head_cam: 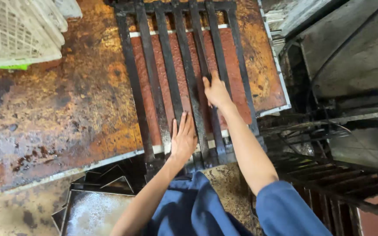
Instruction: Cutting a large sheet of cake into uniform strips using a knife and a metal slatted guide
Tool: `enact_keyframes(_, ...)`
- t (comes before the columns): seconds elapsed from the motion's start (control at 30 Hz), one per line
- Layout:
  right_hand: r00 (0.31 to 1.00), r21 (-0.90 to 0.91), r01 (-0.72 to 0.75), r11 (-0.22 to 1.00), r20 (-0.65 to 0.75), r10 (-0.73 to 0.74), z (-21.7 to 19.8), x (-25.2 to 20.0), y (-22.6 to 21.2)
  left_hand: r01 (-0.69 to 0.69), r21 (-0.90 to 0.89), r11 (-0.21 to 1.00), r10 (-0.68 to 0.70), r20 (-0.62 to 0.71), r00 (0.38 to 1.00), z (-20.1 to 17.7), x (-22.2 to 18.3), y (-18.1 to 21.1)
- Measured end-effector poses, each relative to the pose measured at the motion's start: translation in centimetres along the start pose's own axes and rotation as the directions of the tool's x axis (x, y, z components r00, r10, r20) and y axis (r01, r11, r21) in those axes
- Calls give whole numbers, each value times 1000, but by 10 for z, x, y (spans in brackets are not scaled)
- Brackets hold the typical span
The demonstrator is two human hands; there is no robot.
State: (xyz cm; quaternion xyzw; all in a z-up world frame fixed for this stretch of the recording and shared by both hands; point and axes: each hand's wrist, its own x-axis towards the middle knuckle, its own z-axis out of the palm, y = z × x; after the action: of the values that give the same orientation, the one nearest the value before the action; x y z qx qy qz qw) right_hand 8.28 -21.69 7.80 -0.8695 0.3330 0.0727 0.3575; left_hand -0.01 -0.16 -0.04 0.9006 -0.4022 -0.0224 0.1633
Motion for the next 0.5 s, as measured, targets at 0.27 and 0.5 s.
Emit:
enact_keyframes(0.27,979,-102,66,993,199,-45,-26,23,-94,8,-137,990,-12,-30,999,-11,2,-2)
enact_keyframes(0.5,973,-217,1,976,226,50,-27,23,-125,26,-176,984,-24,17,1000,-10,4,-4)
